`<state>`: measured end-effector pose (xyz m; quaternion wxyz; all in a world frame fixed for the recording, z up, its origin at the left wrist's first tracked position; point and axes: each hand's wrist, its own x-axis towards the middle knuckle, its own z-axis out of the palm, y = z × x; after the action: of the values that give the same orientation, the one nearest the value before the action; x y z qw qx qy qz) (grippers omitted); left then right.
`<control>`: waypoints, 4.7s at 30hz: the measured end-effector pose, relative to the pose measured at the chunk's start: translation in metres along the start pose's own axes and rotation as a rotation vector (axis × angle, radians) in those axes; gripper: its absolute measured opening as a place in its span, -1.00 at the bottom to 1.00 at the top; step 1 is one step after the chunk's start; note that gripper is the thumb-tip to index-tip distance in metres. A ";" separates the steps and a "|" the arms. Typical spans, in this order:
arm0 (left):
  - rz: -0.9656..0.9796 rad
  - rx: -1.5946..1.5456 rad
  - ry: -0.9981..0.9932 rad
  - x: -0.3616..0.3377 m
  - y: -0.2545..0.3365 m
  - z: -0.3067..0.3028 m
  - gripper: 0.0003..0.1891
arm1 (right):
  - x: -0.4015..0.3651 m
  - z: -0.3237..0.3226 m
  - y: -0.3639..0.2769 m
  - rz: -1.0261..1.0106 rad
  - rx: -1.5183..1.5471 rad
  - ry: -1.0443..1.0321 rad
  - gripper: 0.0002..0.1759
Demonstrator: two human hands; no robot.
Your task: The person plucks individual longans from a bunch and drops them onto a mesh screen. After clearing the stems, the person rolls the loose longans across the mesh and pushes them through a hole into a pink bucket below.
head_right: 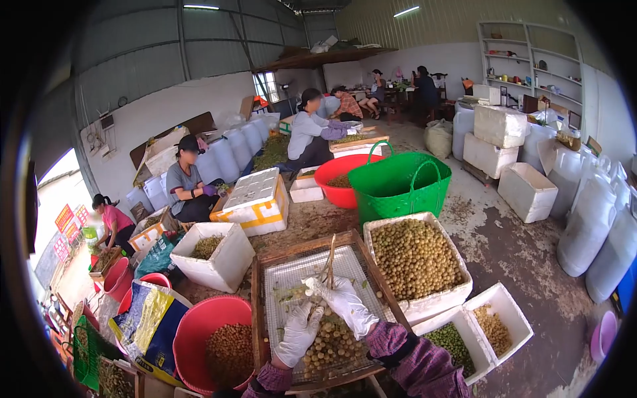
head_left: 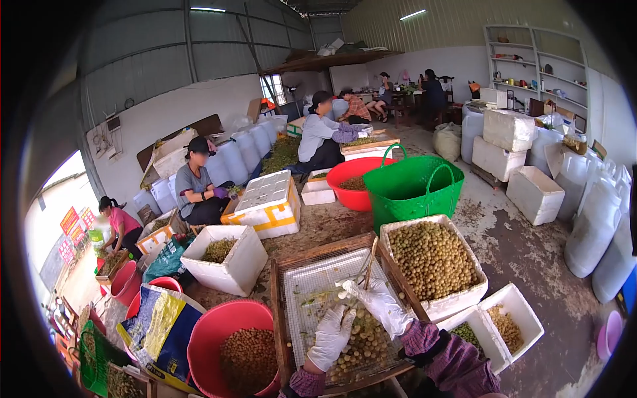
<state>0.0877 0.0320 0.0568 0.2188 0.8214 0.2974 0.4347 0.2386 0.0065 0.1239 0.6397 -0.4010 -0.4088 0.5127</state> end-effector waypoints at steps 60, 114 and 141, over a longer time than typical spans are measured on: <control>-0.202 -0.112 -0.226 0.018 0.029 -0.030 -0.25 | -0.011 0.005 -0.012 -0.104 0.240 -0.106 -0.63; -0.164 0.387 -0.250 -0.003 -0.064 0.015 -0.44 | -0.005 -0.015 -0.061 -0.165 0.446 -0.270 -0.32; -0.111 0.195 -0.374 -0.004 -0.026 -0.049 -0.83 | 0.023 -0.089 -0.066 -0.373 0.801 0.084 -0.63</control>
<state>0.0371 0.0533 0.0645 0.2133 0.8873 0.3371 0.2314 0.3465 0.0109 0.1577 0.8423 -0.0611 -0.2168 0.4896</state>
